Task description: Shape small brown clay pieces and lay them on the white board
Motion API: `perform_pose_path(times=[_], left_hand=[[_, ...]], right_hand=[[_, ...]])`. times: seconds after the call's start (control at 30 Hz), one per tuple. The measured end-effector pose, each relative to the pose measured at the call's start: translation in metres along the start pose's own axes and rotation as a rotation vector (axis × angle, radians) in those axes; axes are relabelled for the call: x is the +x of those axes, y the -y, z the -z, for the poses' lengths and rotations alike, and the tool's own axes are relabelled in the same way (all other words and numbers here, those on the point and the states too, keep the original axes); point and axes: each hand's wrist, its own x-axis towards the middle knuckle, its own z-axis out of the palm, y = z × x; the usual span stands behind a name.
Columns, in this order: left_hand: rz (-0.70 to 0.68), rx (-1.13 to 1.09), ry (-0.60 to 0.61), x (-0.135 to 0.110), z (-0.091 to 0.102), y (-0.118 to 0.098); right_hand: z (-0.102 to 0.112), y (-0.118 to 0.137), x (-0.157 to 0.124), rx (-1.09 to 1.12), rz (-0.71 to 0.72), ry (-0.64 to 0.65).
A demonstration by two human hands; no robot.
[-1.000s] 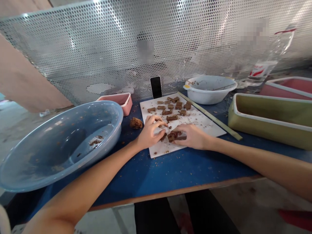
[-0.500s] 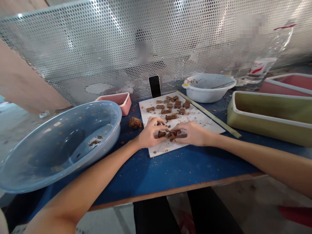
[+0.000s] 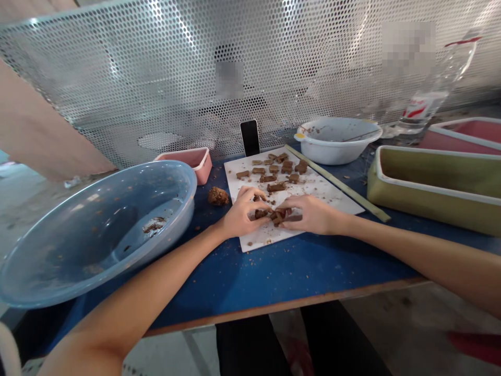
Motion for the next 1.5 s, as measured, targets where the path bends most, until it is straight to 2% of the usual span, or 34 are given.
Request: perform_pose_path(times=[0.23, 0.8, 1.13, 1.37, 1.5], left_hand=[[0.01, 0.004, -0.001, -0.0004, -0.0007, 0.0005], [0.048, 0.021, 0.022, 0.001, 0.0008, -0.003], [0.018, -0.005, 0.03, 0.0008, 0.0034, -0.0063], [0.066, 0.01, -0.042, -0.0002, 0.0051, -0.0053], [0.071, 0.028, -0.052, -0.001, 0.0026, -0.0027]], right_hand=[[0.0008, -0.0004, 0.0006, -0.067, 0.033, -0.02], [0.002, -0.0009, 0.0003, -0.074, 0.057, -0.021], [0.0015, 0.0025, 0.0006, -0.092, 0.034, -0.02], [0.0012, 0.0021, -0.0011, -0.091, 0.052, -0.04], [0.0083, 0.0034, -0.0028, -0.141, 0.089, -0.092]])
